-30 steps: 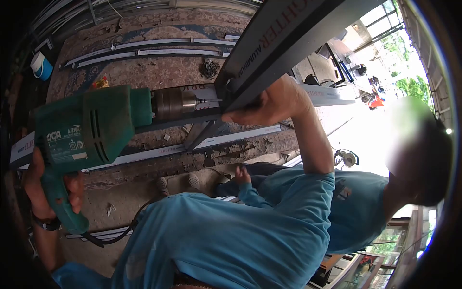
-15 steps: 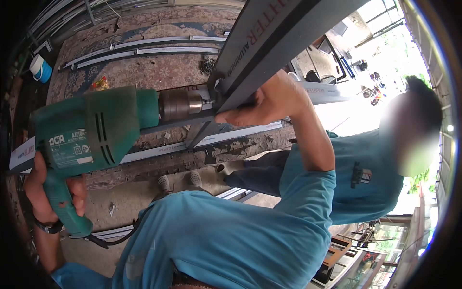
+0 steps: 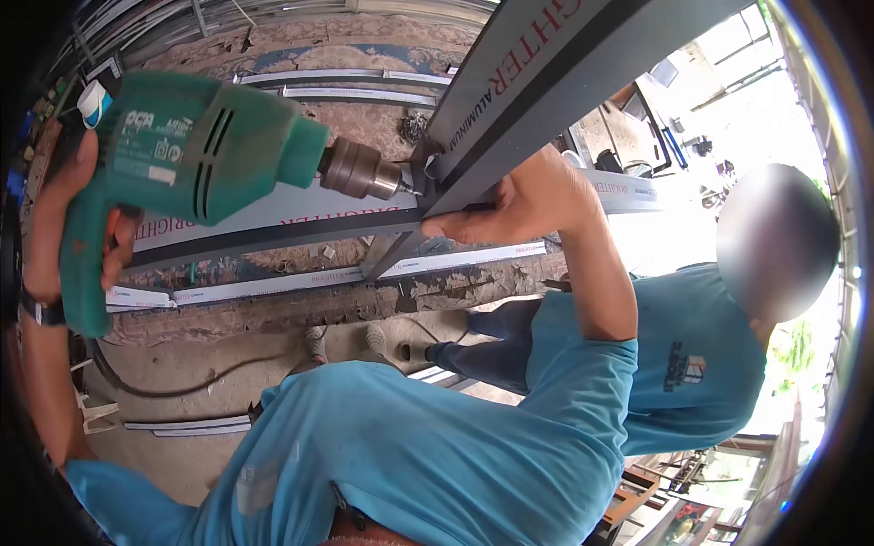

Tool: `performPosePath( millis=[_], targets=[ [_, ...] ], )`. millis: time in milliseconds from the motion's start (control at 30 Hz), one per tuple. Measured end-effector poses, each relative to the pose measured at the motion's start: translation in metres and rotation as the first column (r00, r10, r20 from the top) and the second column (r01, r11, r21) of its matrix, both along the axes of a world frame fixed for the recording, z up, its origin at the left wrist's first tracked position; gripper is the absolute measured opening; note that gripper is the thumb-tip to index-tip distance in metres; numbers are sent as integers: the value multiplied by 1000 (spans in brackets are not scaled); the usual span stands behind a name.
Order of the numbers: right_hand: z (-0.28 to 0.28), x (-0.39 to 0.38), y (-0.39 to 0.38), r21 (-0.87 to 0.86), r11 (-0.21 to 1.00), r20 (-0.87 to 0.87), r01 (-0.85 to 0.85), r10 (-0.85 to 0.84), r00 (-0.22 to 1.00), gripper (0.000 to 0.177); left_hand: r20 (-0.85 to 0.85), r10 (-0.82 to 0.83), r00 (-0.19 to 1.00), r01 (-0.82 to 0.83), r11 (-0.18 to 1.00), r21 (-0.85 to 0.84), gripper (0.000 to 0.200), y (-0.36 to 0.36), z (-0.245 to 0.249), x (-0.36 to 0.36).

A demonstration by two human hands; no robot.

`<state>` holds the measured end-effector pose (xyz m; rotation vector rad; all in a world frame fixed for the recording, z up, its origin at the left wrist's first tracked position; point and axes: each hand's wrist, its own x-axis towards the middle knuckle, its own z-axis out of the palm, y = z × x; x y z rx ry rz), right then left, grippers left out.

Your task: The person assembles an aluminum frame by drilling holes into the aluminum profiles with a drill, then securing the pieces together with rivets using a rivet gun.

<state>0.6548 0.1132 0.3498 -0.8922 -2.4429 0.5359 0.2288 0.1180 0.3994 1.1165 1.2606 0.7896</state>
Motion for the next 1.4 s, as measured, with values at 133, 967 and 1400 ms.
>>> performPosePath(
  millis=[133, 967, 1400],
  targets=[
    [-9, 10, 7, -51, 998, 15, -21, 22, 1000, 36, -82, -177, 981, 186, 974, 127, 59, 33, 12, 4],
    [-2, -3, 44, -145, 982, 11, 123, -122, 992, 57, -10, -138, 990, 134, 933, 334, 92, -12, -8, -4],
    [-6, 0, 49, -151, 987, -7, 62, -64, 998, 65, 34, -40, 999, 33, 980, 195, 67, -14, -13, -2]
  ],
)
